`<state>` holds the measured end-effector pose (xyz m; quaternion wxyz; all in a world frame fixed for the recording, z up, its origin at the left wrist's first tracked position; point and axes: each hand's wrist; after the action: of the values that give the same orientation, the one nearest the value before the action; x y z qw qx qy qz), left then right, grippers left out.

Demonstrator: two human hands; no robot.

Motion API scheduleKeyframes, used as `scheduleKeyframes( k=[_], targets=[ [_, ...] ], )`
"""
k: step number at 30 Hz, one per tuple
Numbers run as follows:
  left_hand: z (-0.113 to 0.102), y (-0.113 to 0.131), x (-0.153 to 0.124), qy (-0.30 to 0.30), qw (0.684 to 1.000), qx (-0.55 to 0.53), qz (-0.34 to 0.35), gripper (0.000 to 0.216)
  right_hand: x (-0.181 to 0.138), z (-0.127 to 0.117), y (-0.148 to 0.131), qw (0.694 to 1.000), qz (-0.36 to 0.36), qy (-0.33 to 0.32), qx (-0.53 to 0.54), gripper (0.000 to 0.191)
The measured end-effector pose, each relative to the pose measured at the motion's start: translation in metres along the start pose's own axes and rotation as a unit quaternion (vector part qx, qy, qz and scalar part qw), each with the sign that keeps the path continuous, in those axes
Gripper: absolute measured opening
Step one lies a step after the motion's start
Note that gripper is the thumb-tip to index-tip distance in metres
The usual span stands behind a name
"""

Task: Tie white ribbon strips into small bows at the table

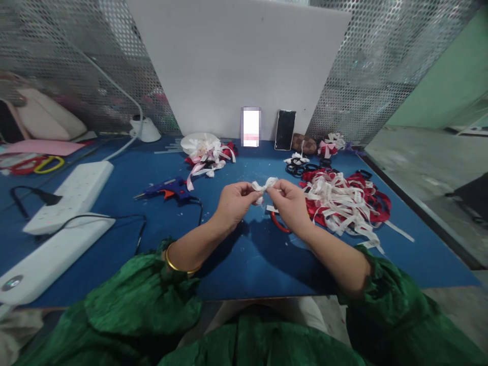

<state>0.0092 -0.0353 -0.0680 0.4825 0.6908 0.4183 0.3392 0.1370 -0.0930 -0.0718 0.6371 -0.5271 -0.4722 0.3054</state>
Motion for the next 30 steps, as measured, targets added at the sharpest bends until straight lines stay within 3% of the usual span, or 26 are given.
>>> scheduleKeyframes(
  k=[22, 27, 30],
  targets=[
    [-0.0002, 0.0019, -0.0001, -0.043, 0.997, -0.065, -0.008, 0.014, 0.0028, 0.0016, 0.0102, 0.996, 0.03, 0.04, 0.08, 0.021],
    [0.0003, -0.0004, -0.0009, -0.04, 0.997, -0.071, -0.002, 0.019, 0.0033, -0.001, 0.0063, 0.999, -0.033, 0.024, 0.01, 0.022],
    [0.0018, -0.0017, -0.0014, 0.01, 0.998, -0.063, -0.016, 0.024, 0.0041, -0.0026, 0.0051, 0.998, -0.054, 0.012, -0.012, 0.022]
  ],
)
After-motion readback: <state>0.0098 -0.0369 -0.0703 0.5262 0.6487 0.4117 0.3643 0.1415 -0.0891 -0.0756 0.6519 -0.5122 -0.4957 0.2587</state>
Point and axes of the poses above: each hand's wrist, its own x-axis towards the middle knuckle, its own z-axis out of the palm, y = z × x, and after that the axes turned 15 degrees about x, right-handed
